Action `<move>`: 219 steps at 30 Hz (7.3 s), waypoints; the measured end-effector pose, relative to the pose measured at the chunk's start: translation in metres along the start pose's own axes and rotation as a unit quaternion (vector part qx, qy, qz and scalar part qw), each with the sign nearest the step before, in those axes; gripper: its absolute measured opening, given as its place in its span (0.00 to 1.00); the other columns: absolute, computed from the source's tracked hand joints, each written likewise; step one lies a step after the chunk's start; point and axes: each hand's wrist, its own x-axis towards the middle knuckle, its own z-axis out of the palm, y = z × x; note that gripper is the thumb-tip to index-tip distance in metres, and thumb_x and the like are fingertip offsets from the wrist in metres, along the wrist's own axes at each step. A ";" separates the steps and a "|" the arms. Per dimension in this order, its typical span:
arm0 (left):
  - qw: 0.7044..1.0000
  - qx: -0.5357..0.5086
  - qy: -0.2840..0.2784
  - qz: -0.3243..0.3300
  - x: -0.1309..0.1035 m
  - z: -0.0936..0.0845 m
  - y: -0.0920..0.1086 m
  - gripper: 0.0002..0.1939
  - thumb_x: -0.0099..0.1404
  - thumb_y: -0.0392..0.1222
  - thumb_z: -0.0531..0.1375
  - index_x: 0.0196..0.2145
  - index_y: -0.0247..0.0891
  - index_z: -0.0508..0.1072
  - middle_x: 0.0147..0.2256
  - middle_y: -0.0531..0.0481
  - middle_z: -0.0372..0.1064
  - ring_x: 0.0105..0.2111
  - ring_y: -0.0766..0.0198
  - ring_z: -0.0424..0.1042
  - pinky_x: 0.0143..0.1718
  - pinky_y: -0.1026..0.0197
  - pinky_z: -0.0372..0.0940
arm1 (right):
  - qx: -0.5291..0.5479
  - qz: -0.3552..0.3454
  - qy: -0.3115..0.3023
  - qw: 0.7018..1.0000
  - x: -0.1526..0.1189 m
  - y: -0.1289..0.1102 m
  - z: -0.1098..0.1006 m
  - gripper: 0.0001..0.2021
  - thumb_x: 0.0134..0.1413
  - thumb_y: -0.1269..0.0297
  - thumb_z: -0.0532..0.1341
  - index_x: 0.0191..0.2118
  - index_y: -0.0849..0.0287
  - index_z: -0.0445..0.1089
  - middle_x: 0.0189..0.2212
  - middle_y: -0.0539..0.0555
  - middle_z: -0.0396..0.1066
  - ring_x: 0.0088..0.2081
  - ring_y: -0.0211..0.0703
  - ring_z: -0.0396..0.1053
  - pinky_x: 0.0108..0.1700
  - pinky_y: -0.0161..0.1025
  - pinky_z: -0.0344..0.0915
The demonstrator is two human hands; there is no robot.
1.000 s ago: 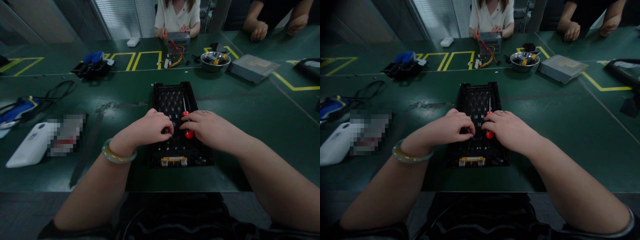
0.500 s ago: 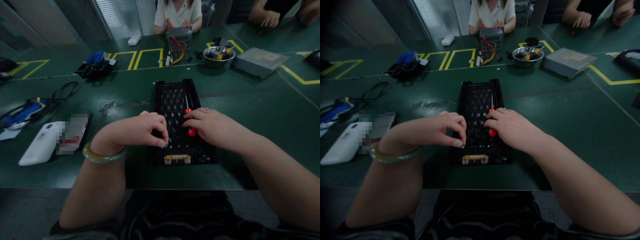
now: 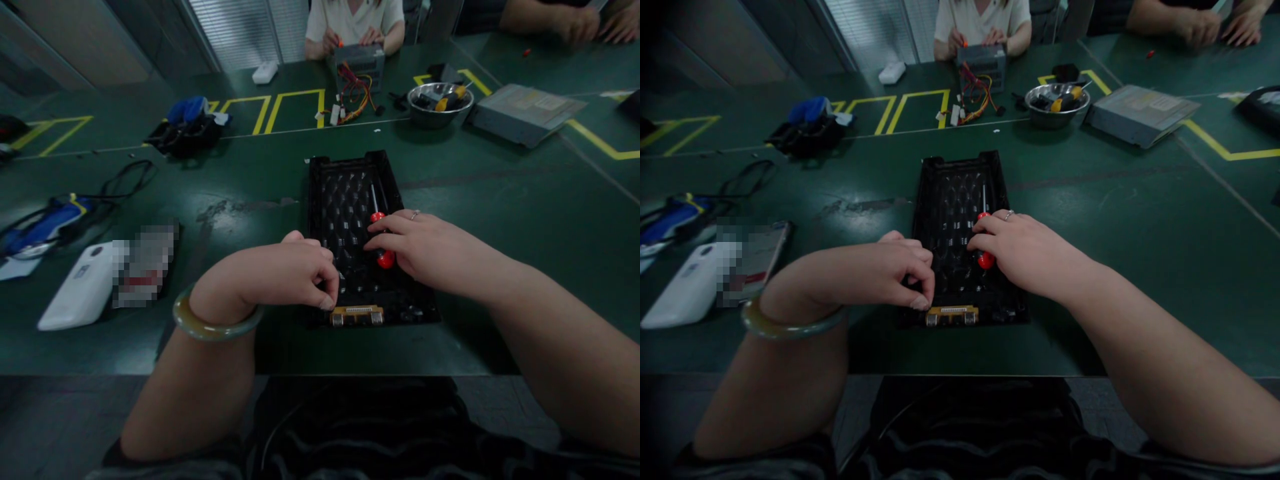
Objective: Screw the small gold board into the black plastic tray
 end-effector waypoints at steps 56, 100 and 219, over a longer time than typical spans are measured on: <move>0.997 -0.053 -0.029 -0.037 0.001 -0.005 -0.004 0.10 0.62 0.46 0.61 0.35 0.44 0.81 0.35 0.55 0.78 0.36 0.64 0.71 0.52 0.57 0.49 | 0.520 0.053 0.408 0.749 -0.008 -0.070 -0.027 0.18 0.52 0.63 0.68 0.50 0.56 0.73 0.37 0.54 0.70 0.36 0.45 0.70 0.34 0.45 0.68; 0.999 -0.033 -0.031 0.004 0.000 -0.007 -0.005 0.07 0.63 0.43 0.62 0.36 0.44 0.81 0.37 0.56 0.78 0.39 0.65 0.72 0.50 0.59 0.49 | 0.623 0.057 0.287 0.726 -0.004 -0.065 -0.018 0.15 0.59 0.71 0.63 0.51 0.55 0.63 0.41 0.54 0.76 0.33 0.38 0.75 0.37 0.38 0.76; 0.999 0.024 0.035 -0.001 -0.011 -0.007 0.002 0.09 0.65 0.45 0.60 0.39 0.49 0.80 0.37 0.55 0.76 0.44 0.61 0.66 0.48 0.57 0.46 | 0.625 0.161 0.335 0.686 0.002 -0.064 -0.019 0.13 0.58 0.56 0.65 0.45 0.51 0.65 0.34 0.51 0.75 0.27 0.39 0.71 0.20 0.36 0.66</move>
